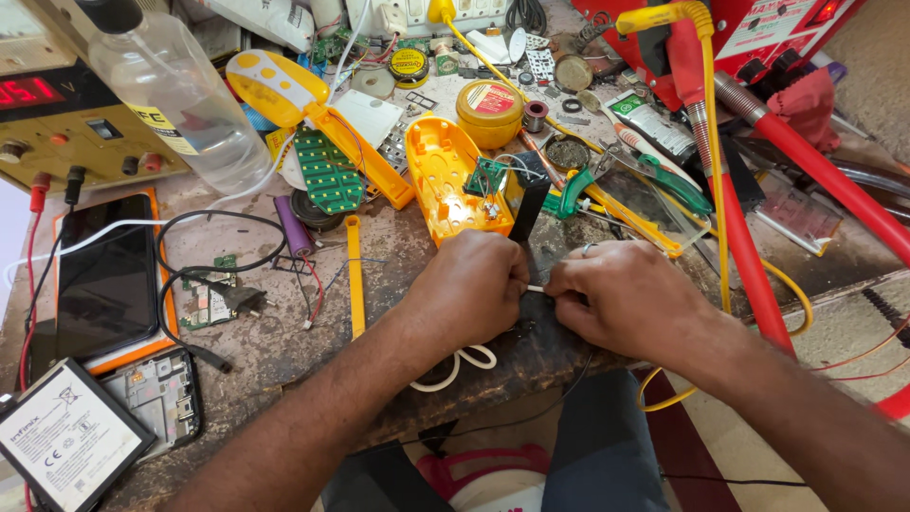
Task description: The person strips the insulation from a white cable, twists the exposed wires, and uses a soldering iron to solder the wires to a small green circuit board. The person then uses wire cutters to trim excess wire and continues to manipulate the cable and circuit board.
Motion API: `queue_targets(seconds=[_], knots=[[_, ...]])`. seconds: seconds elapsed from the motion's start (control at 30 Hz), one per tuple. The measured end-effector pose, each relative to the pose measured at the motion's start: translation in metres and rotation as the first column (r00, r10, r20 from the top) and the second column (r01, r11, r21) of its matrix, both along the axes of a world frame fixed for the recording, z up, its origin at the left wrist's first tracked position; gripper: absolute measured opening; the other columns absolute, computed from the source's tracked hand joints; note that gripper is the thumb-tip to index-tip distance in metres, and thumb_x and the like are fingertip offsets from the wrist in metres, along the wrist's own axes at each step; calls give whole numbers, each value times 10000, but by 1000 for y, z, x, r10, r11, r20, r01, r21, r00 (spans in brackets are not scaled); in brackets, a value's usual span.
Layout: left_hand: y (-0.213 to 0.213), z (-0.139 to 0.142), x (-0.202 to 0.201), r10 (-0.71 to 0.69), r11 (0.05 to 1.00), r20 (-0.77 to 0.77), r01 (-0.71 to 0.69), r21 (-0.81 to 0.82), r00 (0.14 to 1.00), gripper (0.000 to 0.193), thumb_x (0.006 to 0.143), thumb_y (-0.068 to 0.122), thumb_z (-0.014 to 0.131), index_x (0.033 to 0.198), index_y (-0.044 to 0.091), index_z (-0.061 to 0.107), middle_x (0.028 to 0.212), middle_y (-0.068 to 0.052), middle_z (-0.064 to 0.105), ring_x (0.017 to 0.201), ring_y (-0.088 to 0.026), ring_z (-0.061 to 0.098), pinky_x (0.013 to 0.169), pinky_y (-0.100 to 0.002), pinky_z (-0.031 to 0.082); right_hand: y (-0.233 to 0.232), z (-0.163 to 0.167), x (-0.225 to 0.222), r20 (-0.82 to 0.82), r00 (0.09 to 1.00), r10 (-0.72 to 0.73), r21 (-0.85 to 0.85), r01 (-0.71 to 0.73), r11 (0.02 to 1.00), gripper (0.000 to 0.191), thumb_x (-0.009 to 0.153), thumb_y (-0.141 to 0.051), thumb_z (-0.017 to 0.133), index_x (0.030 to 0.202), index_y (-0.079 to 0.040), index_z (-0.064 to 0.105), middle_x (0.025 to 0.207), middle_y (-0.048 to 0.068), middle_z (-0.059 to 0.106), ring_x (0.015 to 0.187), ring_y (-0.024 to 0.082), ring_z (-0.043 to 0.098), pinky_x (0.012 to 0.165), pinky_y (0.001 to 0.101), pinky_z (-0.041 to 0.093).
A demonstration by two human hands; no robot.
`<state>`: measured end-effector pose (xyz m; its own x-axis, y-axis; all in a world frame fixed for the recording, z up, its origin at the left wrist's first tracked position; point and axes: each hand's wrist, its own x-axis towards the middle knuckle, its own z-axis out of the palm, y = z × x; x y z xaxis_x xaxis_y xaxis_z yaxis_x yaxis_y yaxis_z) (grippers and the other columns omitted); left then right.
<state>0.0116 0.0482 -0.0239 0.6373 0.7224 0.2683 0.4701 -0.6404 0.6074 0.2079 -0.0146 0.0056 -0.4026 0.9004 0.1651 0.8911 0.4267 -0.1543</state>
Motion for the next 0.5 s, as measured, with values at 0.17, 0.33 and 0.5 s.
queue_targets(seconds=[0.17, 0.33, 0.5], knots=[[0, 0, 0, -2, 1000, -13, 2, 10, 1000, 52, 726, 43, 680, 728, 62, 728, 767, -155, 719, 809, -338, 724, 746, -447, 580, -9, 4, 14, 11, 998, -60, -21, 61, 998, 192, 740, -202, 760, 919, -149, 803, 822, 93, 758, 805, 327, 712, 764, 452, 559], [0, -1, 1, 12, 1000, -22, -11, 13, 1000, 50, 747, 53, 688, 744, 67, 736, 782, -161, 719, 820, -346, 717, 755, -457, 574, -12, -3, 12, -279, 959, -52, 32, 63, 997, 156, 794, -186, 751, 934, -134, 799, 876, 72, 778, 784, 247, 754, 681, 372, 584], [0, -1, -1, -15, 1000, 16, 14, 17, 1000, 40, 747, 63, 697, 758, 61, 736, 779, -165, 720, 824, -344, 722, 765, -453, 574, -4, -12, 3, -258, 966, 26, 101, 0, 995, 145, 793, -156, 757, 929, -121, 793, 856, 75, 766, 778, 259, 734, 683, 377, 577]])
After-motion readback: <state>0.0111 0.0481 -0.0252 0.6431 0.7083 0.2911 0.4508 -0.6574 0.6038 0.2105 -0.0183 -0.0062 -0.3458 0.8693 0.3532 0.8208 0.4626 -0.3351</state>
